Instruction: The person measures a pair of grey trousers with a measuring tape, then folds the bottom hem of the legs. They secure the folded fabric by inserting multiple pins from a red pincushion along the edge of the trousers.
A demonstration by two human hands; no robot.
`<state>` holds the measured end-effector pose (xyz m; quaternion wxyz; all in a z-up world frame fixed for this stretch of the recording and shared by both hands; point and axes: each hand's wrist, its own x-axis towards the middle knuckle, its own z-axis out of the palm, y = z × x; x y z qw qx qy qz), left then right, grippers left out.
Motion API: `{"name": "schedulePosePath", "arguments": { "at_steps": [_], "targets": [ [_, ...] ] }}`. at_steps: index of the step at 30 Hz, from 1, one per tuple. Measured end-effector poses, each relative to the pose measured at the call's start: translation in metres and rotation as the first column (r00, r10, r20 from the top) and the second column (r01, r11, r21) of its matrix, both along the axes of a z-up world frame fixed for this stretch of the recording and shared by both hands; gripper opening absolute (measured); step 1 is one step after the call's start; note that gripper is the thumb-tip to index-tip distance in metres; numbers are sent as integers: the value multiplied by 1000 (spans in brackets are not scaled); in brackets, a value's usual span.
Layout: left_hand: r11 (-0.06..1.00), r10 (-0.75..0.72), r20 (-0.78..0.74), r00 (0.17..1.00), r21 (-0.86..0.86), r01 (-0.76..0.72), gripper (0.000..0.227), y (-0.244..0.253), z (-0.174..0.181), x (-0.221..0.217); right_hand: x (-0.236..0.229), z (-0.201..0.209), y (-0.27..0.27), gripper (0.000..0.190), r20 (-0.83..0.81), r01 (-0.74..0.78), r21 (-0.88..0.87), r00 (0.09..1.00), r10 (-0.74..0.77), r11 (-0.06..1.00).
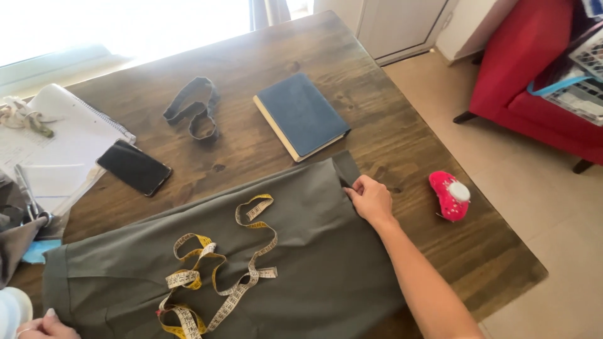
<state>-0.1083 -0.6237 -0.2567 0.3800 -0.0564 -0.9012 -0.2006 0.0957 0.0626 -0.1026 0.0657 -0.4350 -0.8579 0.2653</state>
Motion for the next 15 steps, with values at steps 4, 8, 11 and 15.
{"name": "schedulePosePath", "arguments": {
  "at_steps": [4, 8, 11, 15],
  "targets": [
    [998, -40, -71, 997, -55, 36, 35, -4, 3, -25, -17, 14, 9, 33, 27, -122, 41, 992, 121, 992],
    [858, 501, 357, 788, -318, -402, 77, 10, 22, -75, -57, -26, 22, 35, -210, -189, 214, 949, 234, 958],
    [958, 286, 514, 809, -174, -227, 59, 15, 26, -84, -73, -24, 22, 21, -265, -153, 208, 942, 206, 966],
    [977, 186, 179, 966, 74, -202, 40, 5, -10, -95, -84, -20, 28, 40, -169, -24, -48, 986, 16, 999]
  ]
}}
